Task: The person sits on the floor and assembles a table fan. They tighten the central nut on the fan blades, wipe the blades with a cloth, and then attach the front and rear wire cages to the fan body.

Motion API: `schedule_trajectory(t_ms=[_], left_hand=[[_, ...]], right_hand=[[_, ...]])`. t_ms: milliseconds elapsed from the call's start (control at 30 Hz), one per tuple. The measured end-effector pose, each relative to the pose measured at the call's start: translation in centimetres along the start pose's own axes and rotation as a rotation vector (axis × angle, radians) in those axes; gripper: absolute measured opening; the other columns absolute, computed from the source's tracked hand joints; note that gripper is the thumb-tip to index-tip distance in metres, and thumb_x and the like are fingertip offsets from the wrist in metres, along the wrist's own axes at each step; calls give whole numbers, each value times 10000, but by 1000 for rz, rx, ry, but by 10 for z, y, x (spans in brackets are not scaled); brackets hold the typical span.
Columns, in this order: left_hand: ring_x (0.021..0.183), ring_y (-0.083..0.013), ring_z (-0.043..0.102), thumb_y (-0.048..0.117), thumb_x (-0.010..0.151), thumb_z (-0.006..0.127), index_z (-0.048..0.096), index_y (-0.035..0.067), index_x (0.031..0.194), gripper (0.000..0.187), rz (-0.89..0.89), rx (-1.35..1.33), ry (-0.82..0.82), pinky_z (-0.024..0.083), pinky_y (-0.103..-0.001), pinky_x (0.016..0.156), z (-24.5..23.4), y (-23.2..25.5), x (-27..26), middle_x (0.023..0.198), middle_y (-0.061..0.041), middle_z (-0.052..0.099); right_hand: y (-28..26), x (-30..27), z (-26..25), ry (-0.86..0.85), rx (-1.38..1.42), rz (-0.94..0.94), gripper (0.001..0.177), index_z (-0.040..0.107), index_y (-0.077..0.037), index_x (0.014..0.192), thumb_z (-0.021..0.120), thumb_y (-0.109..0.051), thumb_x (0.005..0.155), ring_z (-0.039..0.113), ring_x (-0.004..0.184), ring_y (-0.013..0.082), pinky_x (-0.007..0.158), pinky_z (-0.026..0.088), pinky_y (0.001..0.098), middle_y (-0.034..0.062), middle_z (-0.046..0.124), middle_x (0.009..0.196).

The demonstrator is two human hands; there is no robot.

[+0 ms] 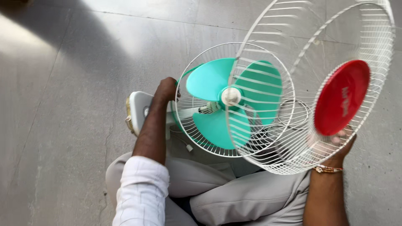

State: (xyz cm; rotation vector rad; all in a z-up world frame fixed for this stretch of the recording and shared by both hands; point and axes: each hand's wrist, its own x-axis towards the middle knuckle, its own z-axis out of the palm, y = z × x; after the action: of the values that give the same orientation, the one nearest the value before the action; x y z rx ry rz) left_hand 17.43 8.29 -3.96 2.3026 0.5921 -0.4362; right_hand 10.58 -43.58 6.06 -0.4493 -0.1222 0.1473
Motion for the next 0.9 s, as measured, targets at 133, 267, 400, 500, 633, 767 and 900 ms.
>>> schedule_trajectory(t_ms=[133, 267, 400, 500, 633, 767, 900], left_hand=[[700, -339, 768, -28, 968, 482, 616, -36, 1289, 348, 75, -588, 173, 675, -419, 582, -16, 16, -20, 942, -246, 738], [748, -271, 792, 1, 1025, 442, 645, -26, 1279, 327, 220, -700, 242, 703, -360, 620, -49, 35, -67, 987, -219, 746], [765, -275, 788, 19, 1034, 438, 636, -18, 1292, 327, 218, -705, 182, 696, -368, 644, -46, 42, -102, 1003, -208, 746], [795, -246, 776, 46, 1029, 476, 654, 11, 1292, 320, 204, -704, 207, 687, -364, 658, -29, 37, -116, 1022, -174, 742], [801, -202, 734, 88, 1038, 536, 688, 37, 1302, 309, 251, -735, 257, 630, -335, 683, -1, 23, -129, 999, -146, 762], [843, -117, 739, 128, 1032, 565, 667, 38, 1319, 318, 344, -830, 316, 631, -289, 720, 19, 14, -131, 1014, -98, 769], [808, -90, 693, 146, 1040, 598, 654, 55, 1365, 342, 388, -807, 377, 606, -273, 694, 28, 18, -137, 1025, -89, 773]], right_hand=[[1, 1, 0, 30, -6, 27, 212, 634, -60, 1057, 487, -138, 1188, 452, 458, 39, 454, 419, 186, -45, 524, 650], [6, 1, 4, 63, -4, 60, 202, 633, -65, 1067, 497, -155, 1185, 454, 458, 40, 451, 420, 188, -50, 516, 648], [13, 5, 9, 111, -17, 91, 193, 633, -70, 1077, 506, -171, 1182, 456, 458, 40, 448, 420, 190, -56, 508, 646], [21, 8, 17, 202, -71, 113, 202, 621, -79, 1087, 511, -216, 1186, 453, 463, 43, 454, 408, 196, -62, 492, 646], [37, 7, 42, 304, -340, 62, 262, 582, -116, 1010, 546, -334, 1151, 414, 447, 50, 408, 369, 202, -60, 456, 618], [52, 5, 64, 402, -779, -67, 249, 619, -94, 945, 523, -257, 1108, 413, 444, 51, 392, 348, 218, -47, 457, 599], [62, 11, 56, 320, -1227, -375, 274, 641, -48, 942, 548, -176, 1165, 431, 635, 59, 554, 340, 214, -11, 573, 777]])
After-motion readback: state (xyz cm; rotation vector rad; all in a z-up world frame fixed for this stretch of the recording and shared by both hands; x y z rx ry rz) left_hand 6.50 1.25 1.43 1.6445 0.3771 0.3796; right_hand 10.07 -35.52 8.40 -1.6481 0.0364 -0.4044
